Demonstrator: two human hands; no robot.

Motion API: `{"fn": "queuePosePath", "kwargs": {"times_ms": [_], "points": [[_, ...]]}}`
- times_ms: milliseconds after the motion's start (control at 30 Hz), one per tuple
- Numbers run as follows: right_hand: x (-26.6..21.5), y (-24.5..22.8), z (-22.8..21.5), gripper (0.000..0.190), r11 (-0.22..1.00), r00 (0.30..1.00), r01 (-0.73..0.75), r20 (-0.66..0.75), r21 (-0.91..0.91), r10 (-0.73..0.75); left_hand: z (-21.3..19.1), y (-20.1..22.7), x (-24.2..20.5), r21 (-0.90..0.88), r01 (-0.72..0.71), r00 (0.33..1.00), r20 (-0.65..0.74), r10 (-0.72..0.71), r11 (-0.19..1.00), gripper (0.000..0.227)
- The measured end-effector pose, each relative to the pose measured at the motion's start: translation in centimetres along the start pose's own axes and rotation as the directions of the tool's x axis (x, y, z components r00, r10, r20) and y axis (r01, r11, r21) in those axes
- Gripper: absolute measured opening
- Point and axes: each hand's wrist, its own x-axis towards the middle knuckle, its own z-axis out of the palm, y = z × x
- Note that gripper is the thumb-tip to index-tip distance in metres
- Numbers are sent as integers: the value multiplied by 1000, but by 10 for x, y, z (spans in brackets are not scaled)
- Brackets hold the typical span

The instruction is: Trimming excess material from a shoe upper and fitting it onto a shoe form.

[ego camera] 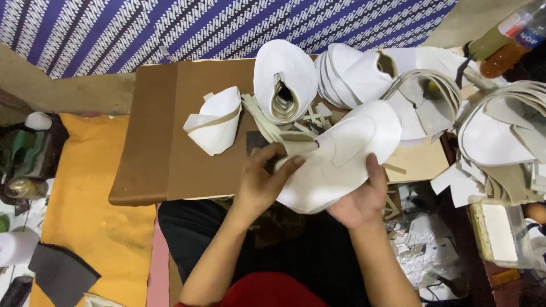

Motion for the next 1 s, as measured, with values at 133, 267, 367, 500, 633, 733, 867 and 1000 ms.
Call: {"fn": "queuePosePath", "kwargs": {"times_ms": [133,267,367,500,633,733,867,1000], "points": [[-7,9,-3,73,995,996,-48,84,90,40,0,33,3,-80,-19,1000,-23,17,997,29],[-14,16,-44,60,978,989,67,-118,-198,-92,-1,54,1,-231,12,1000,13,-10,973,26],[-10,9,-30,51,949,987,140,-30,-284,-155,-3,66,-4,-291,-78,997,4,83,954,22],[-5,7,-26,47,911,988,152,40,-383,-149,-2,63,-4,-316,-189,980,-5,198,930,25],[-8,6,8,40,883,984,169,27,-438,-175,-3,52,-9,-67,-454,887,-133,443,888,17],[-10,6,32,33,838,962,189,-73,-512,-262,0,45,-12,-25,-532,834,-186,519,846,20],[-4,9,28,26,723,892,105,-257,-683,-371,-8,56,-13,-33,-631,769,-157,619,775,31],[-1,-6,9,32,710,889,-14,-334,-704,-313,-21,-1,-8,58,-505,747,-471,470,861,41]]}}
